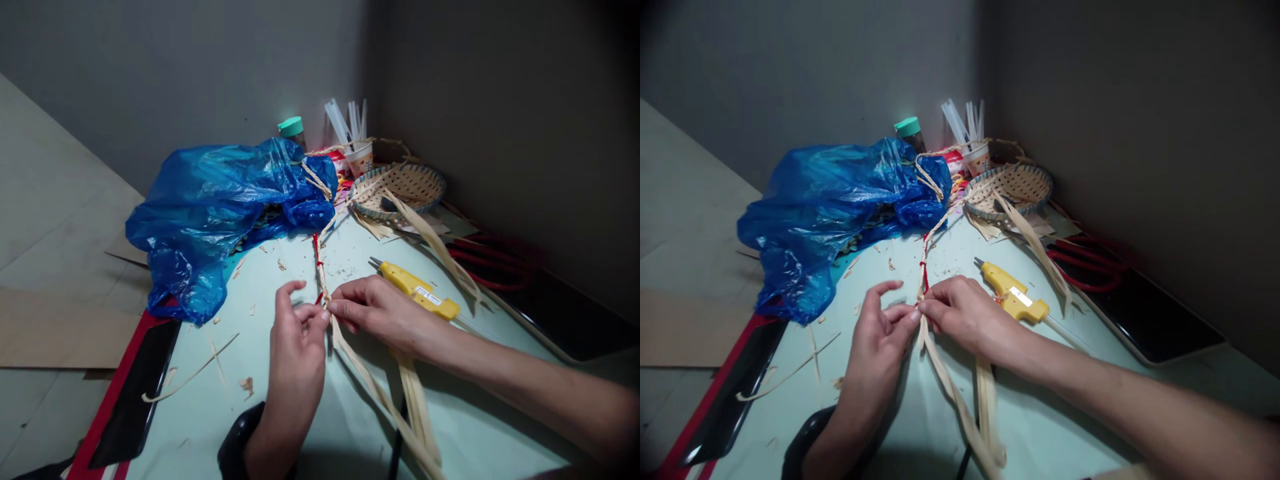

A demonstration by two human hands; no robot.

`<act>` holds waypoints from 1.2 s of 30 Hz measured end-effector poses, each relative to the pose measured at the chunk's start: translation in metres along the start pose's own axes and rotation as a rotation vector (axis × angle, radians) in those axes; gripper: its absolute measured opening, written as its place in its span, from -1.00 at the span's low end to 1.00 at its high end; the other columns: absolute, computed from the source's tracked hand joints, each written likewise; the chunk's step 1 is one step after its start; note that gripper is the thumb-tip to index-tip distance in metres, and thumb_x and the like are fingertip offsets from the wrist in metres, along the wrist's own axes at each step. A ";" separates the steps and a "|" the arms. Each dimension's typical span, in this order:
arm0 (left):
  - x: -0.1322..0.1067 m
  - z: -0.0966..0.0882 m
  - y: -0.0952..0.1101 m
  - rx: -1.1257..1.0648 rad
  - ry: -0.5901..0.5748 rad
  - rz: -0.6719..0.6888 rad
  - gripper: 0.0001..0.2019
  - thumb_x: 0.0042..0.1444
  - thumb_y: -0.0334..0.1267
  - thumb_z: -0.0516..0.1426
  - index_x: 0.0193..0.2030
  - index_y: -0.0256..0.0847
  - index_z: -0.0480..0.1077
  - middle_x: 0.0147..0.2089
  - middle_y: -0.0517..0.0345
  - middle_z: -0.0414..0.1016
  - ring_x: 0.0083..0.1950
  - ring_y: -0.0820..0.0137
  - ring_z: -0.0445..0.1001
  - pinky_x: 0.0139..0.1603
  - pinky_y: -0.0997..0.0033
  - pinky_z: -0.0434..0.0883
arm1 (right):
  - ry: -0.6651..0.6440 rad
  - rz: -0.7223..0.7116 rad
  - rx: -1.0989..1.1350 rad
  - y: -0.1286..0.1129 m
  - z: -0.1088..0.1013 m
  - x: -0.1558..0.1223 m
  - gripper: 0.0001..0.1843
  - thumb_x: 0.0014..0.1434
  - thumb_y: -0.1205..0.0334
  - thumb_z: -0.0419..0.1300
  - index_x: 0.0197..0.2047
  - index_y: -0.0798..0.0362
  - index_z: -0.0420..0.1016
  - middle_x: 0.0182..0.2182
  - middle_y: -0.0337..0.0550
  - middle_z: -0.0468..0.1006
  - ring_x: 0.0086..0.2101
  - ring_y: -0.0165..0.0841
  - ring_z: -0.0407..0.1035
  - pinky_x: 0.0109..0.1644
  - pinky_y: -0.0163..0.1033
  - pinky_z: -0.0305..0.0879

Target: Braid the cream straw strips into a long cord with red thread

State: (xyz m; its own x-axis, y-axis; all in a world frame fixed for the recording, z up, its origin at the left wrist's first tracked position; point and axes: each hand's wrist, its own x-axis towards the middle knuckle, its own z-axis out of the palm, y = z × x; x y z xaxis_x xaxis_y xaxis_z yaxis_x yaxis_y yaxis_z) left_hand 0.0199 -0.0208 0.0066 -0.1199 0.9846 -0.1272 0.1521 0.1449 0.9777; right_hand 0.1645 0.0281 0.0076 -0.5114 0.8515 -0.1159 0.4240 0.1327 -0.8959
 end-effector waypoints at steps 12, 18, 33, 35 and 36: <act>-0.012 -0.005 0.014 0.913 0.128 0.501 -0.81 0.20 -0.35 0.02 -0.42 -0.19 0.35 -0.50 0.18 0.44 -0.49 0.41 0.37 -0.44 0.41 0.16 | 0.150 -0.090 -0.086 -0.008 0.005 -0.006 -0.69 0.20 0.25 0.03 -0.54 0.13 0.42 -0.62 -0.29 0.36 -0.53 -0.51 0.18 -0.44 -0.35 -0.02; -0.017 0.006 0.003 1.153 0.154 0.966 -0.80 0.10 -0.51 0.02 -0.48 -0.23 0.34 -0.56 0.14 0.33 -0.51 0.35 0.30 -0.44 0.34 0.16 | -0.009 -0.010 0.342 0.004 0.003 0.000 -0.64 0.20 0.07 0.08 -0.46 0.16 0.46 -0.65 -0.32 0.23 -0.58 -0.52 0.03 -0.50 -0.35 -0.07; 0.005 -0.007 0.016 -0.170 -0.208 -0.073 -0.84 0.13 -0.18 0.13 -0.22 -0.22 0.38 -0.34 0.15 0.39 -0.37 0.44 0.34 -0.34 0.48 0.27 | -0.076 -0.051 0.305 -0.009 -0.006 -0.005 -0.67 0.26 0.14 0.00 -0.42 0.14 0.41 -0.61 -0.27 0.35 -0.54 -0.48 0.21 -0.43 -0.38 0.09; 0.009 -0.005 0.012 -0.358 -0.344 -0.189 -0.84 0.16 -0.19 0.11 -0.25 -0.26 0.34 -0.42 0.22 0.30 -0.51 0.58 0.18 -0.52 0.59 0.10 | -0.069 -0.104 0.217 -0.010 -0.008 -0.006 -0.70 0.26 0.21 -0.03 -0.40 0.14 0.42 -0.46 -0.17 0.49 -0.38 -0.40 0.34 -0.26 -0.33 0.18; 0.010 -0.004 0.011 -0.388 -0.350 -0.216 -0.84 0.17 -0.20 0.11 -0.26 -0.28 0.32 -0.44 0.23 0.28 -0.54 0.62 0.10 -0.57 0.61 0.00 | -0.050 -0.124 0.139 -0.010 -0.008 -0.007 -0.71 0.26 0.22 -0.03 -0.39 0.13 0.43 -0.41 -0.14 0.52 -0.32 -0.37 0.36 -0.21 -0.31 0.18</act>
State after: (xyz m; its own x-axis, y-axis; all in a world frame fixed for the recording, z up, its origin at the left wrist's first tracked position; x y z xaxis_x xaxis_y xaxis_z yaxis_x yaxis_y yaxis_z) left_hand 0.0162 -0.0100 0.0163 0.2344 0.9200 -0.3141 -0.2194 0.3648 0.9049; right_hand 0.1702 0.0248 0.0210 -0.5910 0.8064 -0.0187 0.2501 0.1611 -0.9547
